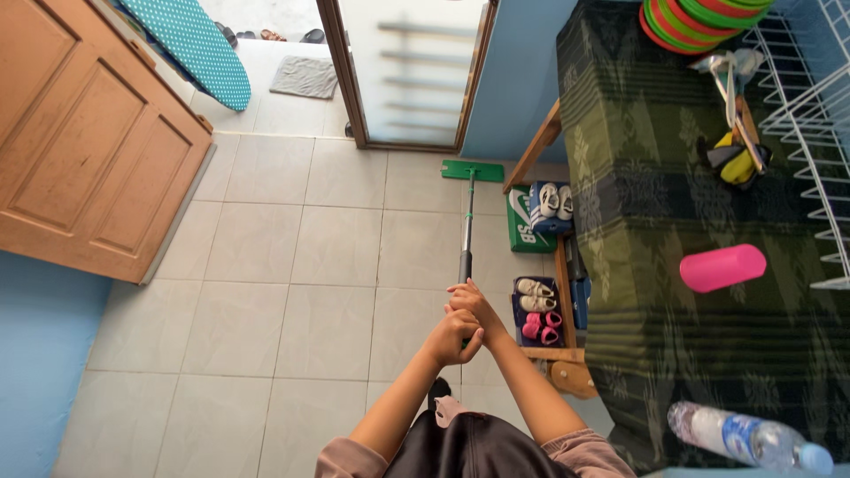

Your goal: The person mops a tiled floor using a flat mop, pushing it across the surface and around objects like a fan and a shoe rack.

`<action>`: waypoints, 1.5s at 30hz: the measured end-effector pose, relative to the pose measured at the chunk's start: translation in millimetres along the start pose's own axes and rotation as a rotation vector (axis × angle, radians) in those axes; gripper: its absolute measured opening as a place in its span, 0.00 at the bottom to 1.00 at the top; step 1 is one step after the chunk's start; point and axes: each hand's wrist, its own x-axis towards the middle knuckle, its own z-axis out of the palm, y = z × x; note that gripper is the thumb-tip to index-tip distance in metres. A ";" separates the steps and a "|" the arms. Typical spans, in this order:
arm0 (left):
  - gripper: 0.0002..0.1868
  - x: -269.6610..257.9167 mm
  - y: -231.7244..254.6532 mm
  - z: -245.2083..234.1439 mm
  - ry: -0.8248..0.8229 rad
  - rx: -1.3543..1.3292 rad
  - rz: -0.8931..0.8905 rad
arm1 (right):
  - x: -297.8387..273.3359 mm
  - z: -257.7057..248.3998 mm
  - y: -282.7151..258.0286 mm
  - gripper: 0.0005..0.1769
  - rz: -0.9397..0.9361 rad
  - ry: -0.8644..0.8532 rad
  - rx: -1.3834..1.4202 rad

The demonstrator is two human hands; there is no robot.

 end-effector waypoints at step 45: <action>0.16 -326.4 288.3 -164.1 0.113 -0.080 0.005 | -105.0 166.4 -418.2 0.21 -0.372 0.314 0.343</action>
